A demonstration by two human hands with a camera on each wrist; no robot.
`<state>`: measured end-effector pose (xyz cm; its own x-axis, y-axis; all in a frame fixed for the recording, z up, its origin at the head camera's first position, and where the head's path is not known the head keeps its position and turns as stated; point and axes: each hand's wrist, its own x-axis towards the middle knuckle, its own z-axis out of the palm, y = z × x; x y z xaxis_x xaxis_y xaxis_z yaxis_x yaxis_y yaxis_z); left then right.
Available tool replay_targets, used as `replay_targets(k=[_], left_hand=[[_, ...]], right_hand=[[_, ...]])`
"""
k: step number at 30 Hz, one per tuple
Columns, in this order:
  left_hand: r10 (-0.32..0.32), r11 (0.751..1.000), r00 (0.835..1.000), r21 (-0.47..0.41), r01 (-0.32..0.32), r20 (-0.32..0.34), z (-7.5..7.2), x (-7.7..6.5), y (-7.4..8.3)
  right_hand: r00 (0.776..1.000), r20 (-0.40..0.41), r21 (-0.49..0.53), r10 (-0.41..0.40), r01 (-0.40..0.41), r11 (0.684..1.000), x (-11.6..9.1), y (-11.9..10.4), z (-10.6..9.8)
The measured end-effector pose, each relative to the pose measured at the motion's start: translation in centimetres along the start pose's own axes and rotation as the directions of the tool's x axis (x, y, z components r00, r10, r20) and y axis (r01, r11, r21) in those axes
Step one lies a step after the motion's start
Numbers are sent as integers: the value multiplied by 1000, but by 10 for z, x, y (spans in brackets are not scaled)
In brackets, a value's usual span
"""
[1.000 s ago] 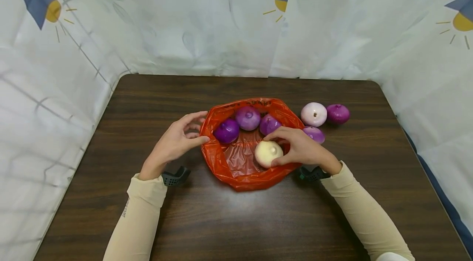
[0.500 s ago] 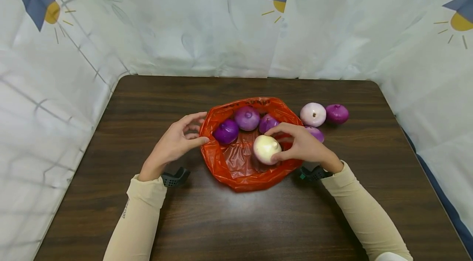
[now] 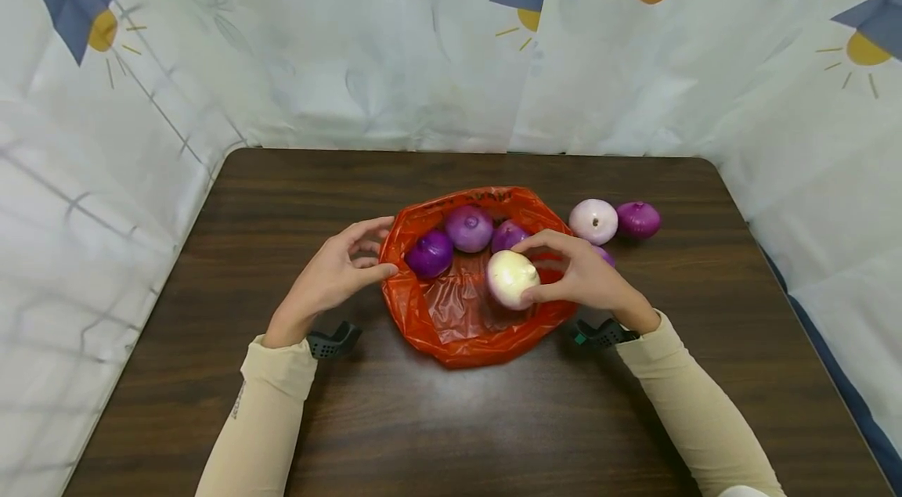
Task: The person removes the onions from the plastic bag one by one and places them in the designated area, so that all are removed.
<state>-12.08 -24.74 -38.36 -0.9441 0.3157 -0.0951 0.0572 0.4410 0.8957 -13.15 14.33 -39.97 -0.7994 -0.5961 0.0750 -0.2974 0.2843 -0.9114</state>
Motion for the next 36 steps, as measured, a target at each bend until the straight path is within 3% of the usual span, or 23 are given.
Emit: replay_targets(k=[18,36], left_hand=[[16,1000,1000,6,-16,1,0,-2,-1],[11,1000,1000,25,-11,19,0,-2,2]], right_hand=[[992,-126,3,-7,8,1000,-22,-14,-24],[946,-318,129,65,-25,991,-54,-6,-54]])
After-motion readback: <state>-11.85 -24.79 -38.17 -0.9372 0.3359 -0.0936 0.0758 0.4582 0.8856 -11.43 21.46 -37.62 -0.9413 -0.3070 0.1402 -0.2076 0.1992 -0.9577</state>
